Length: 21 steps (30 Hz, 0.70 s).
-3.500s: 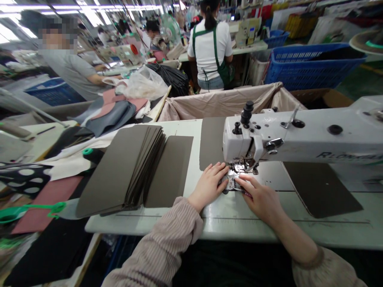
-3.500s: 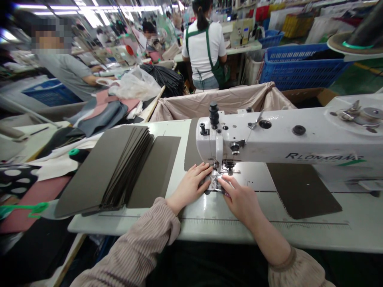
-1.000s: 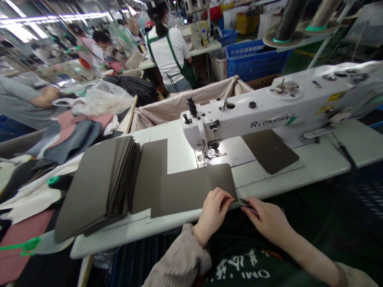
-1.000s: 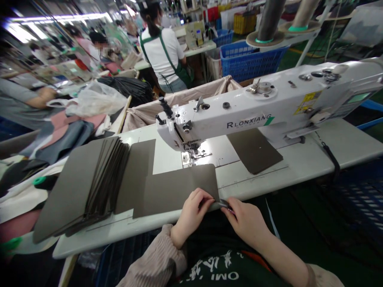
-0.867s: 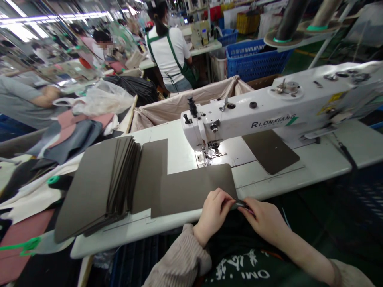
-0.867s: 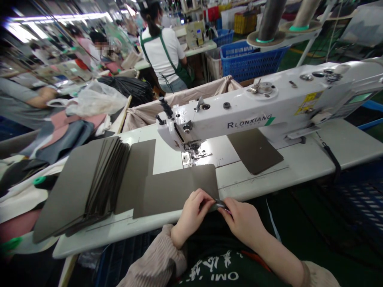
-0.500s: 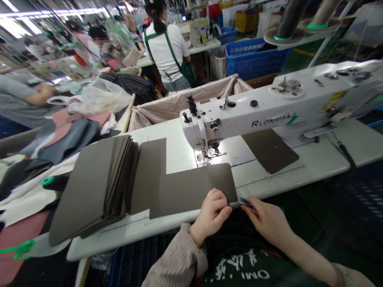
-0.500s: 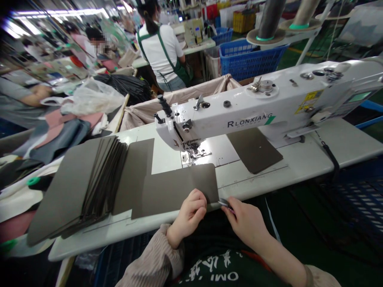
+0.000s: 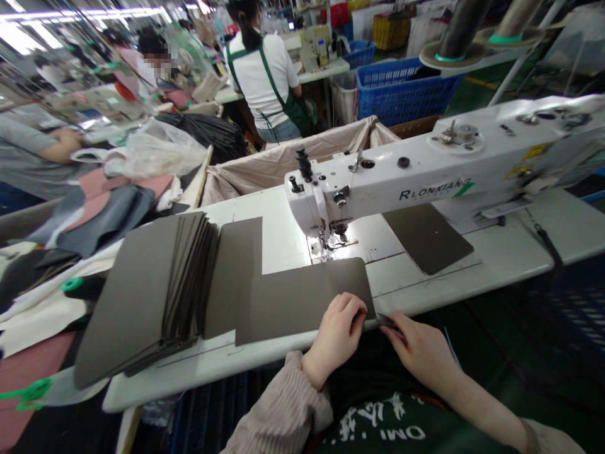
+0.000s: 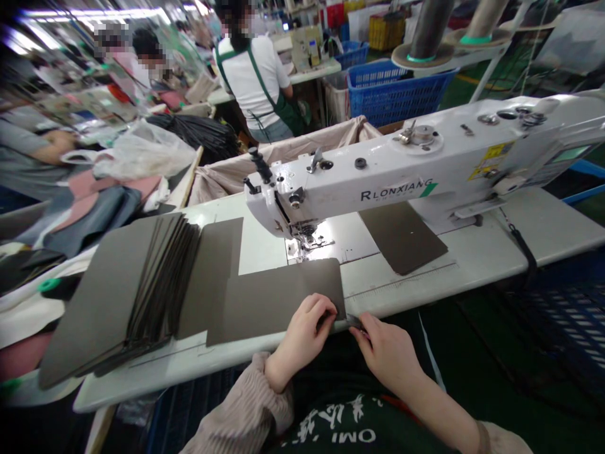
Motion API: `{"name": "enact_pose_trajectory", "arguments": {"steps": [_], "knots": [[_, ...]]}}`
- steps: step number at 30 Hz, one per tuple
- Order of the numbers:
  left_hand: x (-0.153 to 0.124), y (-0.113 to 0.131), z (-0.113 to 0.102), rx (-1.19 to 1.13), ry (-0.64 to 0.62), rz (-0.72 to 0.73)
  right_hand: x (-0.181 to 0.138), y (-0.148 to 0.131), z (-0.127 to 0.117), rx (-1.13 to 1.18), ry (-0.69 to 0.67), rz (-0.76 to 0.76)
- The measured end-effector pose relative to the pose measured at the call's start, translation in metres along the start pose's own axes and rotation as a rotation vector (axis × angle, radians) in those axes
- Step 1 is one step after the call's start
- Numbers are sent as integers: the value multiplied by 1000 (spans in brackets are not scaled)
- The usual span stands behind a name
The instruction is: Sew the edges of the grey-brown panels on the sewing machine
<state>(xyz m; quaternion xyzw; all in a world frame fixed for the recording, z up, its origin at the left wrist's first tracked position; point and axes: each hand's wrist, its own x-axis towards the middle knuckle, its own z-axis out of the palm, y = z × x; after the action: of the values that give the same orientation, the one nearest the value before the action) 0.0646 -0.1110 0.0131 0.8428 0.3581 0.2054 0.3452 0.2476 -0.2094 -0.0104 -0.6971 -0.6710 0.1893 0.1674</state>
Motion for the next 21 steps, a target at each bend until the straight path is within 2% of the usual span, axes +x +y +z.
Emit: {"name": "enact_pose_trajectory", "arguments": {"steps": [5, 7, 15, 21], "knots": [[1, 1, -1, -12, -19, 5, 0, -1, 8, 301, 23, 123], [1, 1, -2, -10, -35, 7, 1, -2, 7, 356, 22, 151], [2, 3, -3, 7, -54, -8, -3, -1, 4, 61, 21, 27], [1, 4, -3, -5, -48, -22, -4, 0, 8, 36, 32, 3]]}}
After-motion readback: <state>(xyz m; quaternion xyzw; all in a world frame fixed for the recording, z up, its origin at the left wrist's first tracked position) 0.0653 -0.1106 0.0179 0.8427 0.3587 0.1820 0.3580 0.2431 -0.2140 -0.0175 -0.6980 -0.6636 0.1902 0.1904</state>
